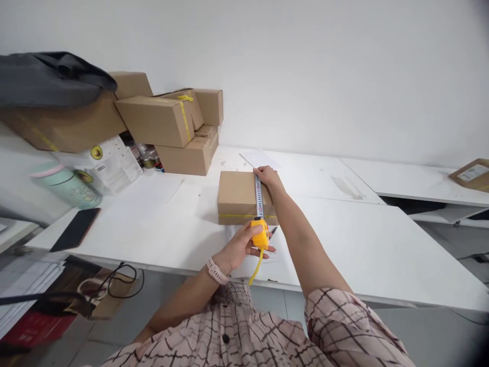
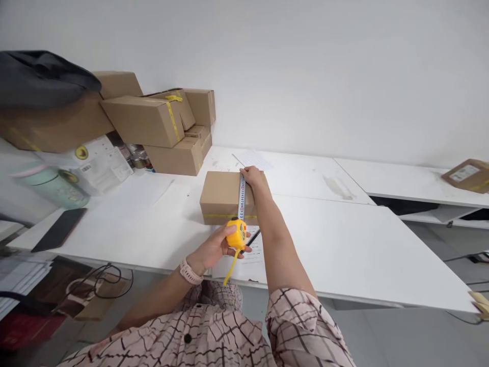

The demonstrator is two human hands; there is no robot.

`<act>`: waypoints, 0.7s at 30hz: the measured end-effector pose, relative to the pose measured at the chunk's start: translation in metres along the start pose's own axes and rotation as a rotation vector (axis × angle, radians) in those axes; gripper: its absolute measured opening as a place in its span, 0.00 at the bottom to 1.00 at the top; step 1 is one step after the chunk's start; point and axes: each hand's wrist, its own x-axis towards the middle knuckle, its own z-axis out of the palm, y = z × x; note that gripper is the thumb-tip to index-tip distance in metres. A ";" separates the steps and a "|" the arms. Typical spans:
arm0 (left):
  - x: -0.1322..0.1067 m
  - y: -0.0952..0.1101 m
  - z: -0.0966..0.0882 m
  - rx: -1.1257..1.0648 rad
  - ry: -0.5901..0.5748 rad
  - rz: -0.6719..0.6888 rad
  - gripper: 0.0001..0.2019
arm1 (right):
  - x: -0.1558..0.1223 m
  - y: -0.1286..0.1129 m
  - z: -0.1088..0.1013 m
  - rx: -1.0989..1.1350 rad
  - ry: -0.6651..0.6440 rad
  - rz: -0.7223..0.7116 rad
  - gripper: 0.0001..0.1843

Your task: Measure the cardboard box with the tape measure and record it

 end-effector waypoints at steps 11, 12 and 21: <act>-0.038 0.027 -0.057 0.181 0.242 0.340 0.30 | -0.040 0.049 -0.046 0.626 0.265 0.108 0.42; -0.039 0.028 -0.068 0.208 0.306 0.379 0.31 | -0.056 0.059 -0.047 0.631 0.252 0.179 0.42; -0.004 0.047 -0.107 0.266 0.354 0.377 0.25 | -0.129 0.042 -0.054 0.622 -0.049 0.134 0.40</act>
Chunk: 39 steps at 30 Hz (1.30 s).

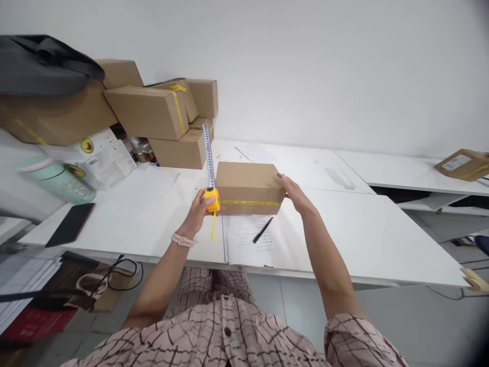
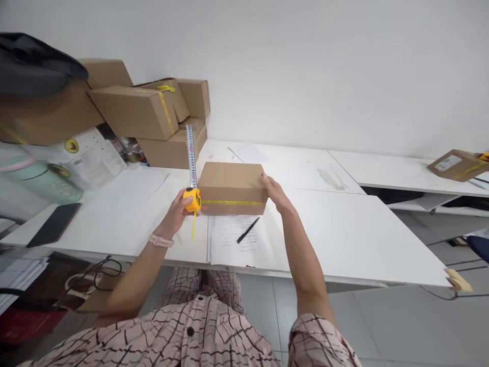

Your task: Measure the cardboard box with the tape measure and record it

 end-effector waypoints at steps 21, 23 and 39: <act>-0.017 -0.039 0.075 -0.041 -0.316 -0.137 0.27 | 0.123 -0.059 0.040 -0.762 0.243 -0.177 0.40; -0.021 -0.050 0.078 -0.064 -0.310 -0.169 0.27 | 0.124 -0.058 0.042 -0.738 0.248 -0.177 0.42; -0.038 -0.084 0.093 -0.106 -0.314 -0.257 0.34 | 0.129 -0.056 0.049 -0.778 0.332 -0.189 0.36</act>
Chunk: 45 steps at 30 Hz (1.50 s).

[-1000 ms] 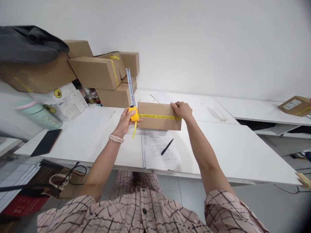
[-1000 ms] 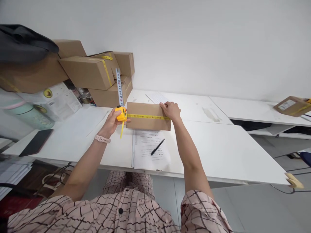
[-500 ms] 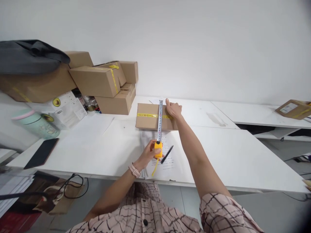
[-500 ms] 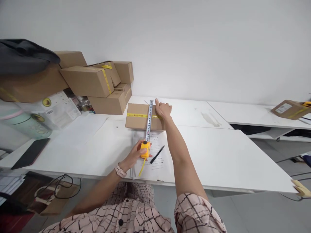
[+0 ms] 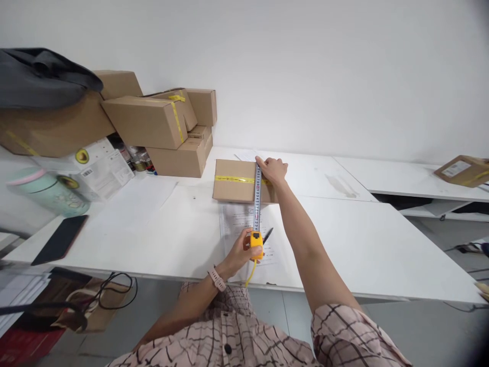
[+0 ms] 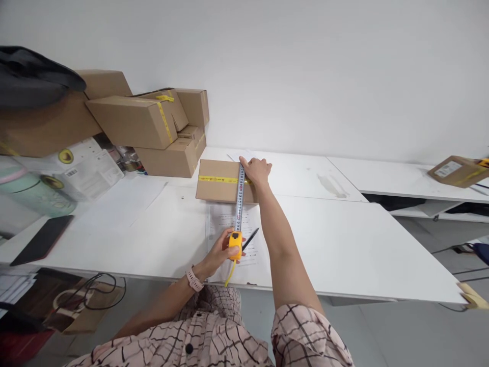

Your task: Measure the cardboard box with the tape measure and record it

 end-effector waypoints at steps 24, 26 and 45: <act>-0.066 -0.025 -0.039 0.048 0.011 -0.023 0.38 | -0.036 0.003 0.007 -0.048 0.174 -0.083 0.36; -0.069 -0.031 -0.041 0.081 0.011 -0.047 0.38 | -0.057 0.005 0.009 -0.070 0.238 -0.104 0.33; -0.070 -0.021 -0.039 0.310 -0.021 -0.025 0.35 | -0.121 0.012 0.002 0.645 0.103 0.102 0.43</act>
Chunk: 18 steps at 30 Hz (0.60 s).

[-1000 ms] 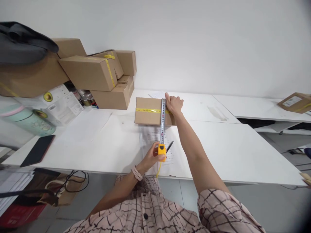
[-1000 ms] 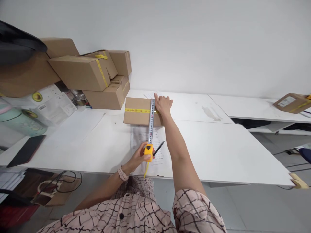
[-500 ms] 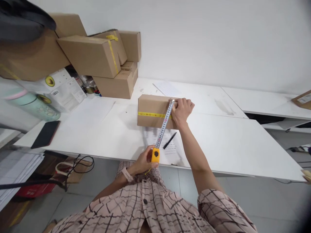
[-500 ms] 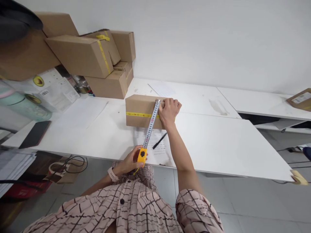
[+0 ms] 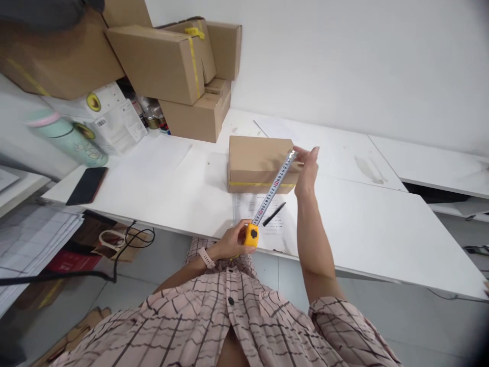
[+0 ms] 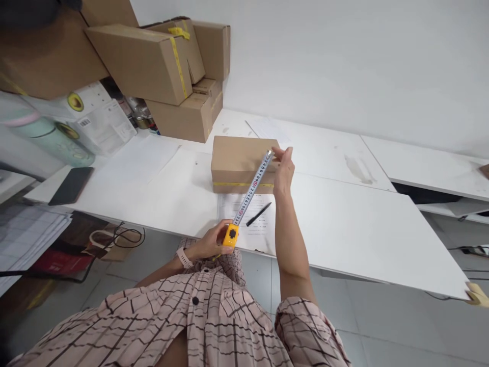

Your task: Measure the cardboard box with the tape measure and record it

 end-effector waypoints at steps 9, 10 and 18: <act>0.000 -0.009 -0.009 0.034 -0.104 0.028 0.46 | -0.021 -0.008 -0.013 0.411 0.003 -0.042 0.20; 0.000 -0.010 -0.008 -0.003 -0.097 0.040 0.47 | -0.034 0.000 -0.008 0.392 0.008 -0.011 0.21; 0.003 -0.010 -0.006 -0.079 -0.049 0.049 0.44 | -0.157 0.052 0.026 0.144 -0.252 0.173 0.25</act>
